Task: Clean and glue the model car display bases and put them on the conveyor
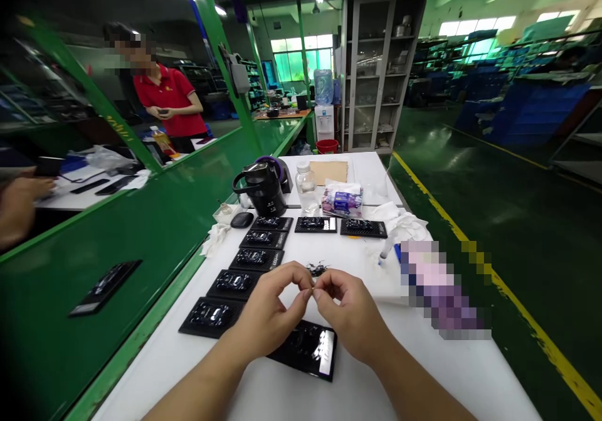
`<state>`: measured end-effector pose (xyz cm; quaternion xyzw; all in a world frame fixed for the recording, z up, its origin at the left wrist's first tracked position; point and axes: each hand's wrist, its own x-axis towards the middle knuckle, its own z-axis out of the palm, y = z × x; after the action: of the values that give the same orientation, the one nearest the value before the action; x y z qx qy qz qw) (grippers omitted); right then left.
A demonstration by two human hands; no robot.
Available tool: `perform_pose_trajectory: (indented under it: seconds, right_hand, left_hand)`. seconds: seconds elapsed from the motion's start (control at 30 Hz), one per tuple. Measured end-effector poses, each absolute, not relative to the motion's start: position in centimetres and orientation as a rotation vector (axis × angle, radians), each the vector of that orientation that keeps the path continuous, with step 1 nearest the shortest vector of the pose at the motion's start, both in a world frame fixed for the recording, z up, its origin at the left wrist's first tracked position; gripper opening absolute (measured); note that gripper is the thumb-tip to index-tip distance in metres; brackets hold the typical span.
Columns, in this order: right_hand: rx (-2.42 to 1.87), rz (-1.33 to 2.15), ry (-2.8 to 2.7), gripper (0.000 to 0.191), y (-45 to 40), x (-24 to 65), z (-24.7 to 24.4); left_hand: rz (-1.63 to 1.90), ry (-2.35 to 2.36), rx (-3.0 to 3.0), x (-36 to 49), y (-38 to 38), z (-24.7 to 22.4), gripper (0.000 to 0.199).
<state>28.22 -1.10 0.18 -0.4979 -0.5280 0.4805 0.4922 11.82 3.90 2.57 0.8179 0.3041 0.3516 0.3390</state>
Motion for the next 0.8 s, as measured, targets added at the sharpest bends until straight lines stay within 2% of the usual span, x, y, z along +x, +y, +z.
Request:
perform_pose_trajectory:
  seconds: [0.4, 0.8]
  right_hand:
    - [-1.428, 1.040, -1.489, 0.019, -1.4, 29.2, -0.2]
    - [-1.551, 0.892, -1.561, 0.018, -1.3, 29.1, 0.0]
  left_hand:
    - [0.760, 0.850, 2.244, 11.5, 3.6, 2.4, 0.007]
    - [0.387, 0.997, 2.450, 11.8, 3.2, 2.4, 0.012]
